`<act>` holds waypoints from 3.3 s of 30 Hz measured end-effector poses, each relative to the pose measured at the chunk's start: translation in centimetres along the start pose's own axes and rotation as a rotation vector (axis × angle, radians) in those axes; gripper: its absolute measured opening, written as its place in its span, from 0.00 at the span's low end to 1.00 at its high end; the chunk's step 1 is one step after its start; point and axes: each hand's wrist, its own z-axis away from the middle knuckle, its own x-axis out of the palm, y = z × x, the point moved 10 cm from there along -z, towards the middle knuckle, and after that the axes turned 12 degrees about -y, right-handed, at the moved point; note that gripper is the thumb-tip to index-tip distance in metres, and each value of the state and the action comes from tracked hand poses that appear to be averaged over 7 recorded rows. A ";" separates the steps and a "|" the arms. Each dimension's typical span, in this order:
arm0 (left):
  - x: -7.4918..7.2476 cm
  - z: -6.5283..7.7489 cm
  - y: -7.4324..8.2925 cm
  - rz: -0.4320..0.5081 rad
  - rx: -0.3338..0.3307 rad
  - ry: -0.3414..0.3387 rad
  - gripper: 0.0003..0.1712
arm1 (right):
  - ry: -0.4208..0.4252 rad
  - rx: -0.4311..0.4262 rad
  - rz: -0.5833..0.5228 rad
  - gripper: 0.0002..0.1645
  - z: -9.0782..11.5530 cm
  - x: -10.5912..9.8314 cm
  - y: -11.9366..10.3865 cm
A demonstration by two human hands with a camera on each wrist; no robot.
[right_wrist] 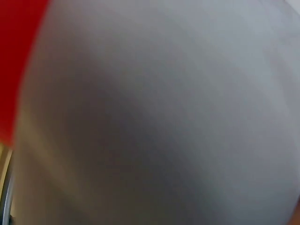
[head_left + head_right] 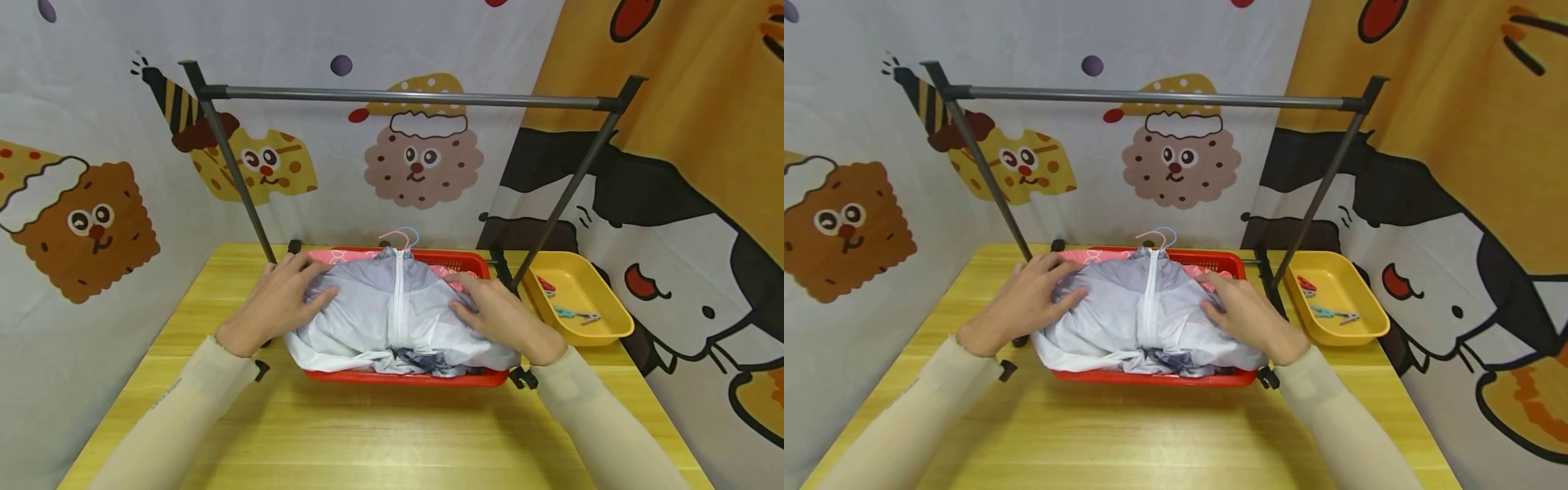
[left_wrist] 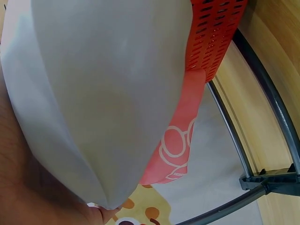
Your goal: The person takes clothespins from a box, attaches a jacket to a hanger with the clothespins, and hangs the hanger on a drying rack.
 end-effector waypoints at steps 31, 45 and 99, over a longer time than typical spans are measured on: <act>-1.6 0.6 -0.3 0.017 0.022 0.130 0.27 | 0.317 -0.164 -0.032 0.15 1.7 -3.1 -0.6; -3.2 0.5 -0.1 0.141 0.043 0.132 0.26 | 0.448 -0.270 -0.017 0.18 3.3 -5.4 -1.1; -14.0 2.7 4.7 0.106 0.282 0.610 0.09 | 0.898 -0.445 -0.139 0.22 7.3 -13.0 -2.4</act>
